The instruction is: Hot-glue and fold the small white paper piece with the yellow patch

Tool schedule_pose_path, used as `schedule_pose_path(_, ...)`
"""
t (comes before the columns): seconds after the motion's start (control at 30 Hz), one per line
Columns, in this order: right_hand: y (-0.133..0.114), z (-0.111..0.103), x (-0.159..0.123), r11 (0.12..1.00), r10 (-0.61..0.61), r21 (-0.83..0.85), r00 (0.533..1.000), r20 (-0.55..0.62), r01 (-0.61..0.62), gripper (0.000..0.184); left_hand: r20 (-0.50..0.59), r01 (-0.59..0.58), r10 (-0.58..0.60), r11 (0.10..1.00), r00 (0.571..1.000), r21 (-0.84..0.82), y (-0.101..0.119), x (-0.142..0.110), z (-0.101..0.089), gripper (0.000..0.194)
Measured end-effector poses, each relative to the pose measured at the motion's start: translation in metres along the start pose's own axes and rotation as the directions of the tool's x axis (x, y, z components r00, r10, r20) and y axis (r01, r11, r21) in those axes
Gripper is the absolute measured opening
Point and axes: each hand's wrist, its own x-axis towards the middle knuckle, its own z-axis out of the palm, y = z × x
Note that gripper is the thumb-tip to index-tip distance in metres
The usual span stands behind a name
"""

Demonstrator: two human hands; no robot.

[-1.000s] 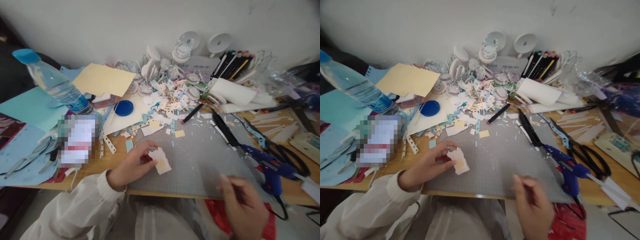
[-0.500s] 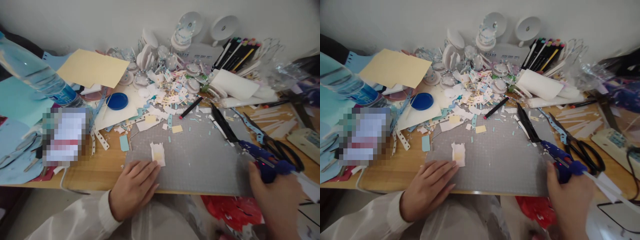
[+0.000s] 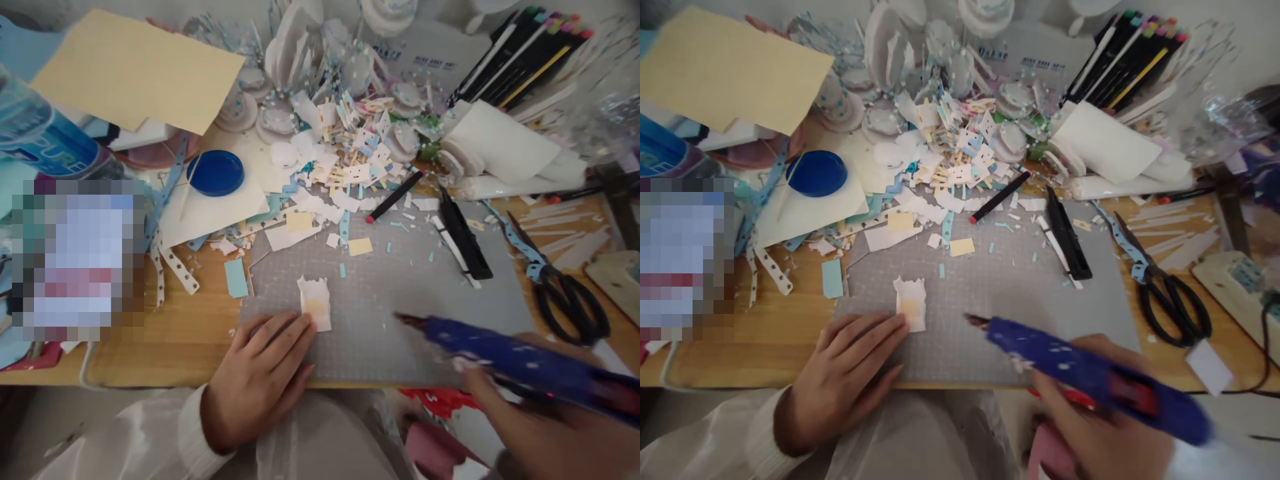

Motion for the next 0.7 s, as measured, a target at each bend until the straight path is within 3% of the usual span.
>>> schedule_pose_path(0.13,-0.030,0.023,0.017,0.985,-0.172,0.033,0.976,0.132,0.169,0.014,-0.011,0.005,-0.005,1.000,1.000,-0.019,0.000,0.001,0.002,0.029)
schedule_pose_path(0.27,-0.029,0.033,0.017,0.967,-0.255,0.053,0.933,0.254,0.249,0.013,-0.023,0.002,-0.002,1.000,1.000,-0.018,-0.001,0.001,0.003,0.028)
schedule_pose_path(0.43,-0.023,0.033,0.014,0.958,-0.278,0.013,0.913,0.300,0.287,0.017,-0.020,0.013,-0.013,1.000,1.000,-0.023,-0.002,0.002,0.003,0.028)
schedule_pose_path(0.7,-0.030,0.031,0.018,0.961,-0.268,0.019,0.913,0.308,0.276,0.009,-0.012,0.010,-0.010,1.000,1.000,-0.010,-0.003,0.000,0.004,0.028)
